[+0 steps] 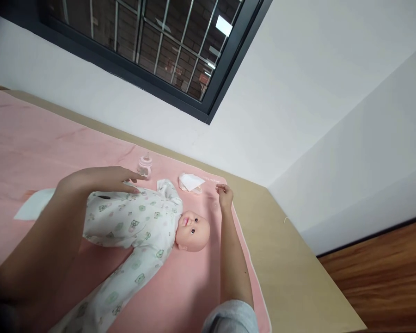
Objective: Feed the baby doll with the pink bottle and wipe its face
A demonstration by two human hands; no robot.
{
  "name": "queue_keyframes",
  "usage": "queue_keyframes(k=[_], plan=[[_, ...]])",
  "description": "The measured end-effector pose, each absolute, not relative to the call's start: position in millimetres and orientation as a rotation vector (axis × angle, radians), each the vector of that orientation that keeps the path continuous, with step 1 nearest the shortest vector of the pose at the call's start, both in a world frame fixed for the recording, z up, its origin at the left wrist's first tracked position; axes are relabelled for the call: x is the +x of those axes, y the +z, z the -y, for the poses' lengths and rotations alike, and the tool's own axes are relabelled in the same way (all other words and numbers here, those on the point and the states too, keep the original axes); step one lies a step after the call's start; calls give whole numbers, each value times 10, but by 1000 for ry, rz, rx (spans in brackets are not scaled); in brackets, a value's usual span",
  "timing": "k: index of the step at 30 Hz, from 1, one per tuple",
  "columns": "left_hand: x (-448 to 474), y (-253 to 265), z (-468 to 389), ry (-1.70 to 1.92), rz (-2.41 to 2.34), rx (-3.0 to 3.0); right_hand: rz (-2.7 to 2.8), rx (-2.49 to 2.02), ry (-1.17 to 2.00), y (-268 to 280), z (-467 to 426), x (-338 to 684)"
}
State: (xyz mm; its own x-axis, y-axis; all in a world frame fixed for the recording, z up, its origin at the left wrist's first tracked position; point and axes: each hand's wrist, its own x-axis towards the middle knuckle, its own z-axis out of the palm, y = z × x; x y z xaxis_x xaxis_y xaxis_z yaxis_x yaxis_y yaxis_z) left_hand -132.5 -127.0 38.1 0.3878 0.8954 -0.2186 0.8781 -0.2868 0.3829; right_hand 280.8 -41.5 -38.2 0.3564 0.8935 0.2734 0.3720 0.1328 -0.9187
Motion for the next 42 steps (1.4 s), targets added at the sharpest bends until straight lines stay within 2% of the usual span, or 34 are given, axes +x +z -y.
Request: queue_keyframes(k=[4,8,16,24,42], plan=[[-1279,386,1274,44,-1534,2215,1091,-1511,278,-677,595,2899],[-1224,407,1300,70,-1549,2191,1007,-1592,150,-968,699,2875],[-1236,375,1285,43,-1601,2131,1029,-1726,255,-1227,715,2768],[-1374,260,1149,66,-1658,2104,1134,-1965,313,-1200,788,2775],[-1208,438,1294,-151,-1686,2116,1155,-1970,299,-1238,781,2801]])
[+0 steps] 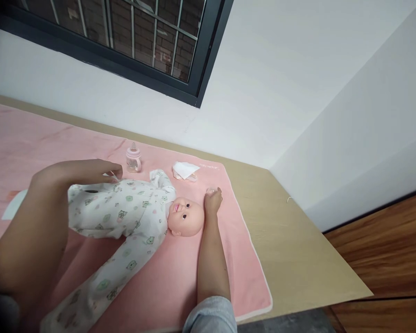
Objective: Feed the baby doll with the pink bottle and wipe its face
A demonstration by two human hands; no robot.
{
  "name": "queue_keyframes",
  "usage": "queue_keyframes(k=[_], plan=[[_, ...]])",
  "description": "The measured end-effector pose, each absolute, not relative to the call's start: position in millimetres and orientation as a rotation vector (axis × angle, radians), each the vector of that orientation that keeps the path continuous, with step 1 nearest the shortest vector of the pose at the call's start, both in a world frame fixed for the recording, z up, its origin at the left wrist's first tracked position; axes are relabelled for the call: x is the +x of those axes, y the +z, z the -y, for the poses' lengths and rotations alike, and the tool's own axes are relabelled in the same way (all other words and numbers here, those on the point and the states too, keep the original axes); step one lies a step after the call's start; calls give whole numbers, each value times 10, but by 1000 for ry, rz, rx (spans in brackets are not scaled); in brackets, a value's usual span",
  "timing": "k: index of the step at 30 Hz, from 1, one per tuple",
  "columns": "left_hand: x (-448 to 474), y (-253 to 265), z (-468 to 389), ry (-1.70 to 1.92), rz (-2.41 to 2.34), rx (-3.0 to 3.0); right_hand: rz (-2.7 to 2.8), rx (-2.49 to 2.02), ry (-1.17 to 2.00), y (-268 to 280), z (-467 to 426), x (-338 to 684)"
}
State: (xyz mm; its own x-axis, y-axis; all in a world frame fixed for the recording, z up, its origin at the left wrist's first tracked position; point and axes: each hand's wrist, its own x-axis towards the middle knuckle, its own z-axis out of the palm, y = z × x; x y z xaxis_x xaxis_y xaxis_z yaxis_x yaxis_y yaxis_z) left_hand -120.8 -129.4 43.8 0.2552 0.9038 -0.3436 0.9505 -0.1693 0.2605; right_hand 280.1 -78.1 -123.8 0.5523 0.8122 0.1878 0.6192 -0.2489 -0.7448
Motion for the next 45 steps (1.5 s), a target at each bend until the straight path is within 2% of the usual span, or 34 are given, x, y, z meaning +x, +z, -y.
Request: queue_keyframes(k=[13,17,22,29,37,45], plan=[[-1217,476,1325,-116,-1672,2133,1196,-1995,261,-1210,773,2774],[-1345,392,1241,226,-1640,2257,1185,-1993,279,-1197,782,2773],[-1395,331,1047,639,-1859,2208,1193,-1981,295,-1205,780,2797],[-1288,41,554,466,-1908,2115,1181,-1966,291,-1233,755,2814],[-1119,-206,88,550,-2059,1937,1196,-1964,283,-1239,755,2832],[-960,-251,61,591,-2045,1934,1180,-1871,290,-1279,781,2862]])
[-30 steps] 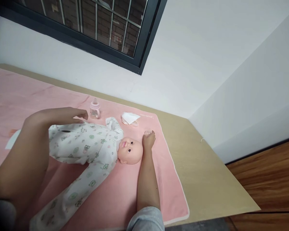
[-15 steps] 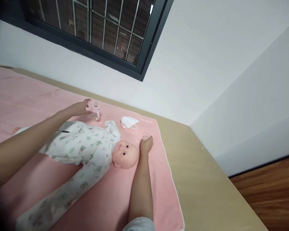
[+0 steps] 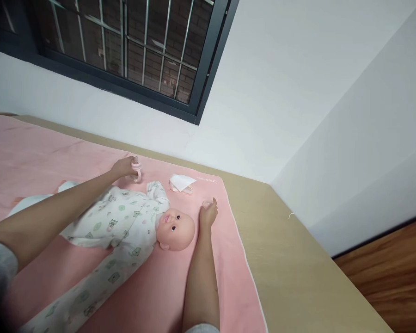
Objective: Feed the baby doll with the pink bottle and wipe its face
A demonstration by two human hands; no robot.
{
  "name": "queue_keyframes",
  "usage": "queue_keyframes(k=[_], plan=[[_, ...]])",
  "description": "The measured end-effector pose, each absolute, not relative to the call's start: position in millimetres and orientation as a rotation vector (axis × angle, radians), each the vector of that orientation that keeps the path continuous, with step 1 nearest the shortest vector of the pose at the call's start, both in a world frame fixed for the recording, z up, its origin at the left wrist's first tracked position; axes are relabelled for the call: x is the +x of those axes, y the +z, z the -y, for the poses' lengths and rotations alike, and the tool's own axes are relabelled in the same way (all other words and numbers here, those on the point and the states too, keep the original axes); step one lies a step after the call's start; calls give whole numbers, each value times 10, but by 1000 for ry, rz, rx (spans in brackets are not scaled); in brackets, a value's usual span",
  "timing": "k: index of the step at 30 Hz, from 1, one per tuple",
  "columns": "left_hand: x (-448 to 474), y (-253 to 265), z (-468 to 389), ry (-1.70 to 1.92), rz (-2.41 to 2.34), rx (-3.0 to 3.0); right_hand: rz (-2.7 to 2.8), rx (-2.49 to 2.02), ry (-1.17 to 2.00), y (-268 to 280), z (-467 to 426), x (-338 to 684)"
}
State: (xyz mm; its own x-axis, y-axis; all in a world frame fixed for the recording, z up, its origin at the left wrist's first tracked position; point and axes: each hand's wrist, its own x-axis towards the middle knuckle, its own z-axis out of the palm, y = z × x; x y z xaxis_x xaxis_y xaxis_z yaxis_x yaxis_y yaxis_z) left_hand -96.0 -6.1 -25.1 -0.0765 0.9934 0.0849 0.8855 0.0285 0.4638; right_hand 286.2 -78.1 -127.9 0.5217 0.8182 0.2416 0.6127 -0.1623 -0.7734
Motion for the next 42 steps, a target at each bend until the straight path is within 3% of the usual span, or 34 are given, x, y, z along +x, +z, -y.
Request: queue_keyframes(k=[5,12,17,33,42], plan=[[-805,-67,204,701,-2031,1997,1090,-1709,398,-1101,808,2864],[-446,266,839,1113,-1720,2139,1181,-1123,631,-209,1043,2442],[-259,345,1301,1135,-1551,2178,1320,-787,774,206,1429,1910],[-193,334,1591,1126,-1404,2269,1454,-711,704,151,1611,1474],[-292,409,1650,1219,-1148,1964,1596,-675,761,168,1610,1546]])
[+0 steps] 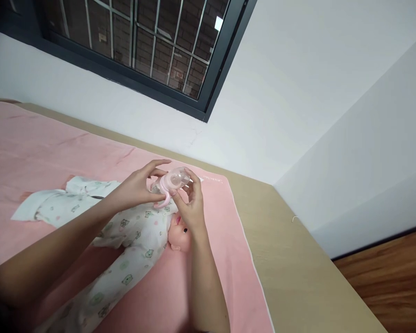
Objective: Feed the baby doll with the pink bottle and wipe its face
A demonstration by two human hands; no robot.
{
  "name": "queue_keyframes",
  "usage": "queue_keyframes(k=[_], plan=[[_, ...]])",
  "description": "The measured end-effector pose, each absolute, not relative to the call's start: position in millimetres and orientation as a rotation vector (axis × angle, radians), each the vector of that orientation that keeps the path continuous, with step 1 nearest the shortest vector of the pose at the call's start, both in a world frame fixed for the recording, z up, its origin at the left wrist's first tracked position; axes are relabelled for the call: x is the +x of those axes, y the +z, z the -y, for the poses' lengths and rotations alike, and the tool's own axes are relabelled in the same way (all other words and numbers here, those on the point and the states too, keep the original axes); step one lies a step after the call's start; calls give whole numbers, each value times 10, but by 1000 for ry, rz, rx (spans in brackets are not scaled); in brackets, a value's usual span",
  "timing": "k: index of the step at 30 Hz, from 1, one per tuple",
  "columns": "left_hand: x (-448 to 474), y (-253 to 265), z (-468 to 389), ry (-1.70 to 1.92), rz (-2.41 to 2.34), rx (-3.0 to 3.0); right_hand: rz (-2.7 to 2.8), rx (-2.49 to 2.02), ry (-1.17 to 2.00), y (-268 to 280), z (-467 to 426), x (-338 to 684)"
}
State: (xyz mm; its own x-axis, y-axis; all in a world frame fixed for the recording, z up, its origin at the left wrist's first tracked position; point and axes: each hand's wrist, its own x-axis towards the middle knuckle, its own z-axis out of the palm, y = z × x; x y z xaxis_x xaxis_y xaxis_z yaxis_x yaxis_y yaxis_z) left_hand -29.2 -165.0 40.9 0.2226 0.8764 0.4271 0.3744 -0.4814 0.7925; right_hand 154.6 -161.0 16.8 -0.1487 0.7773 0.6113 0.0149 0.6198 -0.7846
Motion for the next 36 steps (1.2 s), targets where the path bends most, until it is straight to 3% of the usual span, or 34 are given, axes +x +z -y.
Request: queue_keyframes(k=[13,26,32,36], plan=[[-299,446,1707,1192,-977,1815,1823,-742,881,145,1684,1514],[-389,445,1684,1069,-901,2029,1854,-701,540,67,1626,1482],[-436,439,1684,1144,-1042,2169,1696,-998,303,13,1358,1874],[-252,414,1799,959,-883,2250,1515,-1378,187,-228,1082,2306]])
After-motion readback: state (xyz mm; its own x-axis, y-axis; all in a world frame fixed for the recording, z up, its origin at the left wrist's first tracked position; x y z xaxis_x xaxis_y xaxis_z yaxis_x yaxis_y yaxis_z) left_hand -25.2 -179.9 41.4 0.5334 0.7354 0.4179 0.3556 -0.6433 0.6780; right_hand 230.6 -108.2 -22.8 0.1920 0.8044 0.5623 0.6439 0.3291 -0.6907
